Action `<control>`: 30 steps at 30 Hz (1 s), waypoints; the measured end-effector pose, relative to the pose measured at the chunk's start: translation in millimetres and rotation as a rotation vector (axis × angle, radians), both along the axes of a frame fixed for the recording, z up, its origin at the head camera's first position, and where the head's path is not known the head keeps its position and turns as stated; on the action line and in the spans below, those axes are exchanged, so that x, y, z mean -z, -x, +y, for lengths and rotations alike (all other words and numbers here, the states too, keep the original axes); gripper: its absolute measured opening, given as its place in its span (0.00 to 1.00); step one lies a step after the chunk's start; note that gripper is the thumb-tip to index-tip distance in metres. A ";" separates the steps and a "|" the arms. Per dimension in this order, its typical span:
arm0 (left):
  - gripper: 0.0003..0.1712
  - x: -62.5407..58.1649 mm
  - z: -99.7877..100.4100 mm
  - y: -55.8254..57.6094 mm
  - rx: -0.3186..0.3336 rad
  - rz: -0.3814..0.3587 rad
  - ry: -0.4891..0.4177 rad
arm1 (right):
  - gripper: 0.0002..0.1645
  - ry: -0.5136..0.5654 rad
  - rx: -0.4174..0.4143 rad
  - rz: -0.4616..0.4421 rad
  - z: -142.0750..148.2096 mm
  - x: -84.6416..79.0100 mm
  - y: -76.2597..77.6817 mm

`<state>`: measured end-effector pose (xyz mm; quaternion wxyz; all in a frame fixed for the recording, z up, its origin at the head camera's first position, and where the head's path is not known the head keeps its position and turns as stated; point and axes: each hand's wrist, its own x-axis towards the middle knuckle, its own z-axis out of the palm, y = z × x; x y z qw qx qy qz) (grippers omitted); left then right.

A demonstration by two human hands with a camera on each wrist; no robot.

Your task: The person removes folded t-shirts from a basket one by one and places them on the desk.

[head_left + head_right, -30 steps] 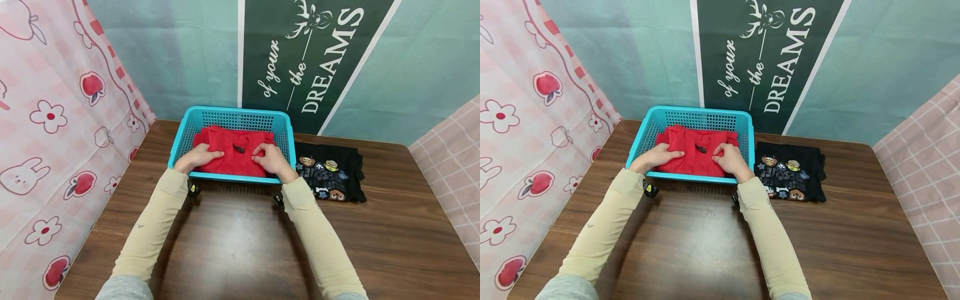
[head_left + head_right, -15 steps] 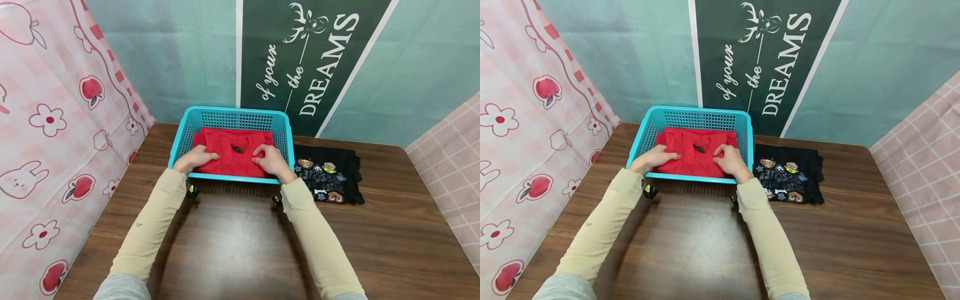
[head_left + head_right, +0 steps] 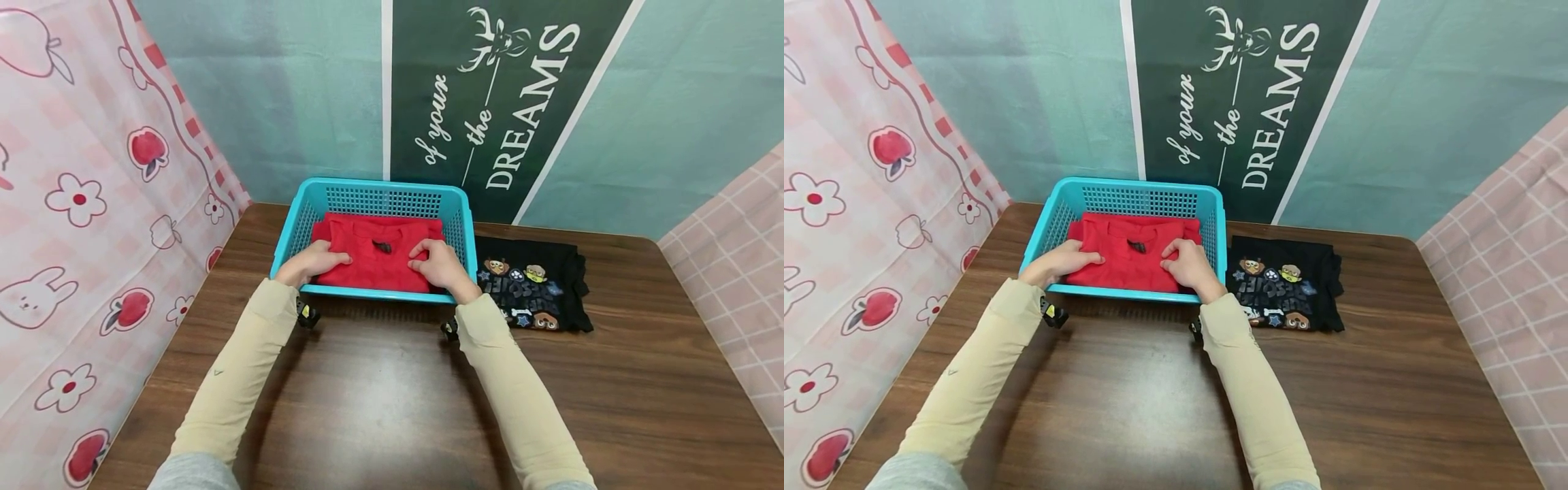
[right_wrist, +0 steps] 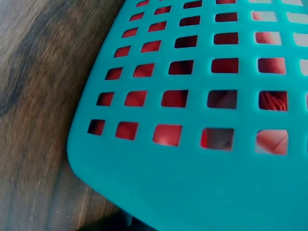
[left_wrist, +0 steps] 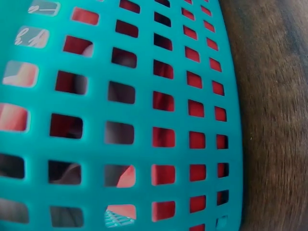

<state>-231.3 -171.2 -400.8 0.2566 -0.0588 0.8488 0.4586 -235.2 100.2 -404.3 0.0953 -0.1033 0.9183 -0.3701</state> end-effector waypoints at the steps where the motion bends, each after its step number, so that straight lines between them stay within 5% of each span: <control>1: 0.33 -0.2 -0.5 -0.3 0.002 0.003 0.001 | 0.13 0.001 0.000 0.000 -0.3 -0.1 -0.1; 9: 0.18 -2.7 -1.7 -2.3 -0.018 0.073 -0.051 | 0.13 0.018 0.006 0.021 -0.8 -0.4 -0.3; 23: 0.18 -8.1 2.6 0.5 -0.100 0.188 -0.254 | 0.23 0.162 0.016 0.082 0.0 -4.7 2.2; 30: 0.22 -9.1 4.1 -0.6 -0.158 0.105 -0.446 | 0.38 0.279 0.007 0.073 1.5 -5.8 4.6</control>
